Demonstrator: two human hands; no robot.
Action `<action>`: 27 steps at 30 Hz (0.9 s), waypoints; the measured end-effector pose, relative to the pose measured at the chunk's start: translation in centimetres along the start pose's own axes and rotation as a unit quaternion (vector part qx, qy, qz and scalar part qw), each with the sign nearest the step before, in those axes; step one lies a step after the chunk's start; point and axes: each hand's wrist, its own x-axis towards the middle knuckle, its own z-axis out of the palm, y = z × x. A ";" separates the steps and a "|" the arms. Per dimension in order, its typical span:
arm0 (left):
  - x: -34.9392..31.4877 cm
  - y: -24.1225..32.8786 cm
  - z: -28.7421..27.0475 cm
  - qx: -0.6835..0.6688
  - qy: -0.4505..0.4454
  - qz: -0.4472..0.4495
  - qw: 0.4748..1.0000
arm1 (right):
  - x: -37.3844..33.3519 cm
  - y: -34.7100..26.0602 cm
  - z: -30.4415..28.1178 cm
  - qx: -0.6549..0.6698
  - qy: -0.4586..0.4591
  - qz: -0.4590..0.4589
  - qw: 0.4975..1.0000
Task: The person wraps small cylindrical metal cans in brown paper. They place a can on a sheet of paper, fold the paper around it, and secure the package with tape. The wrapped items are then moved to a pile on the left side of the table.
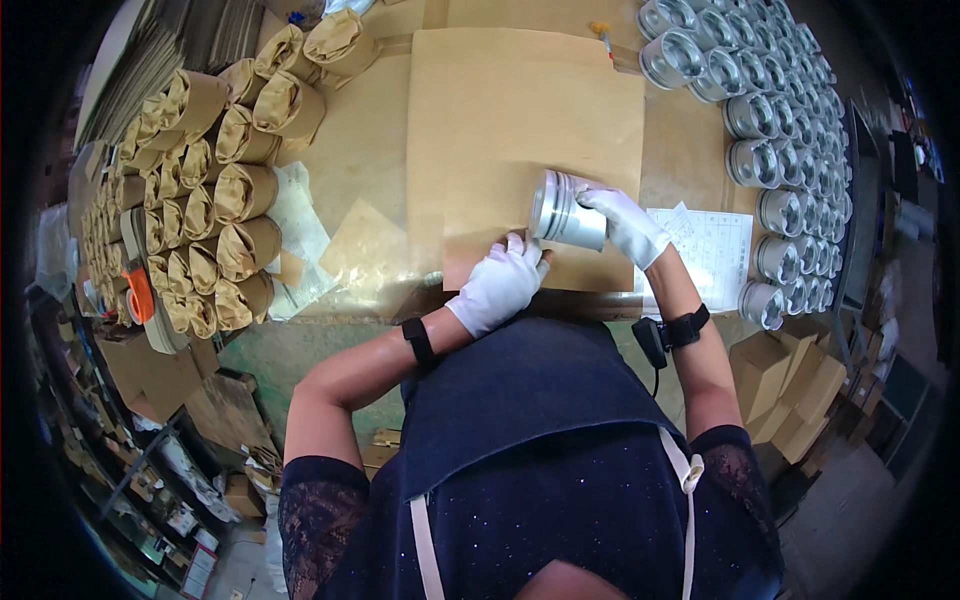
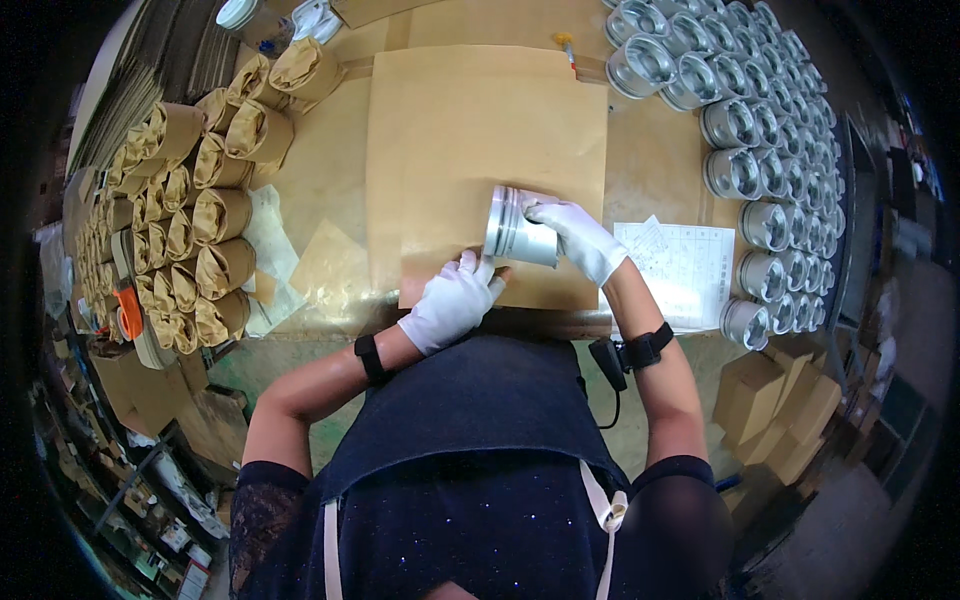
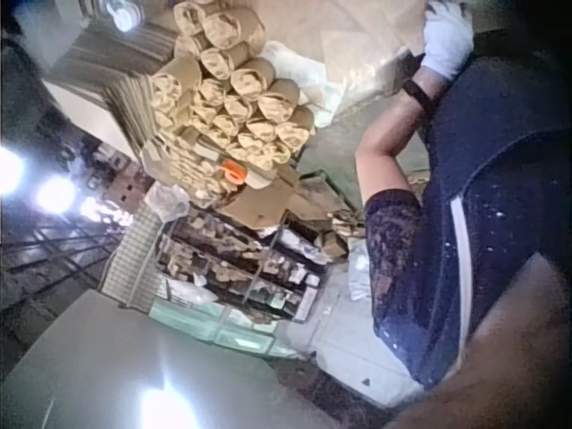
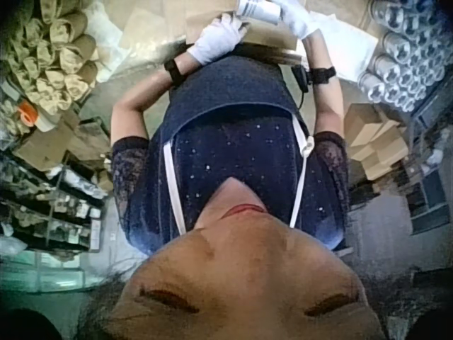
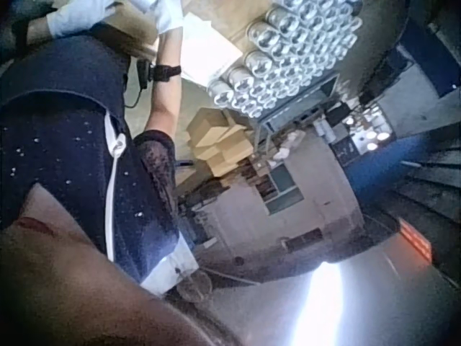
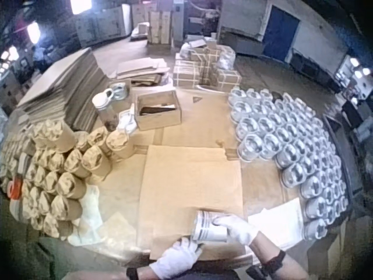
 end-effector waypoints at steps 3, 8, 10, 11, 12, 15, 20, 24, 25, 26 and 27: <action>-0.1 -0.2 -1.4 -0.037 -0.021 0.013 0.999 | 0.6 -0.7 -1.3 -0.086 -0.047 0.055 0.994; 3.8 -2.7 -7.1 -0.009 0.186 -0.002 0.983 | 0.6 -1.8 0.1 0.045 -0.039 0.010 0.998; 5.4 -4.7 -7.2 -0.079 0.185 -0.012 0.979 | 1.5 -2.4 0.1 0.023 0.016 0.060 0.998; 6.2 -5.5 -7.3 -0.117 0.173 -0.021 0.978 | 1.7 -4.9 0.3 -0.186 0.059 0.085 0.977; 6.8 -6.2 -7.6 -0.138 0.178 -0.030 0.974 | 1.6 -8.4 0.6 -0.388 0.098 0.109 0.910; 9.6 -8.1 -8.8 -0.209 0.087 -0.101 0.969 | 0.1 -9.6 -0.1 -0.642 0.316 -0.128 0.687; 15.3 -11.3 -8.6 -0.175 -0.039 -0.257 0.950 | 3.4 -8.4 0.2 -0.718 0.203 -0.394 0.536; 12.2 -9.5 -7.3 -0.066 0.183 -0.029 0.981 | 6.2 -9.8 -1.7 -0.680 0.069 -0.252 0.685; 10.9 -8.4 -6.1 -0.030 0.171 -0.005 0.985 | 6.0 -9.8 -1.6 -0.660 0.012 -0.210 0.721; 10.7 -8.1 -5.0 -0.023 0.171 0.006 0.985 | 5.5 -9.8 -1.6 -0.638 -0.042 -0.165 0.751; 10.7 -8.3 -3.9 -0.016 0.170 0.016 0.985 | 5.1 -9.8 -1.7 -0.613 -0.096 -0.119 0.775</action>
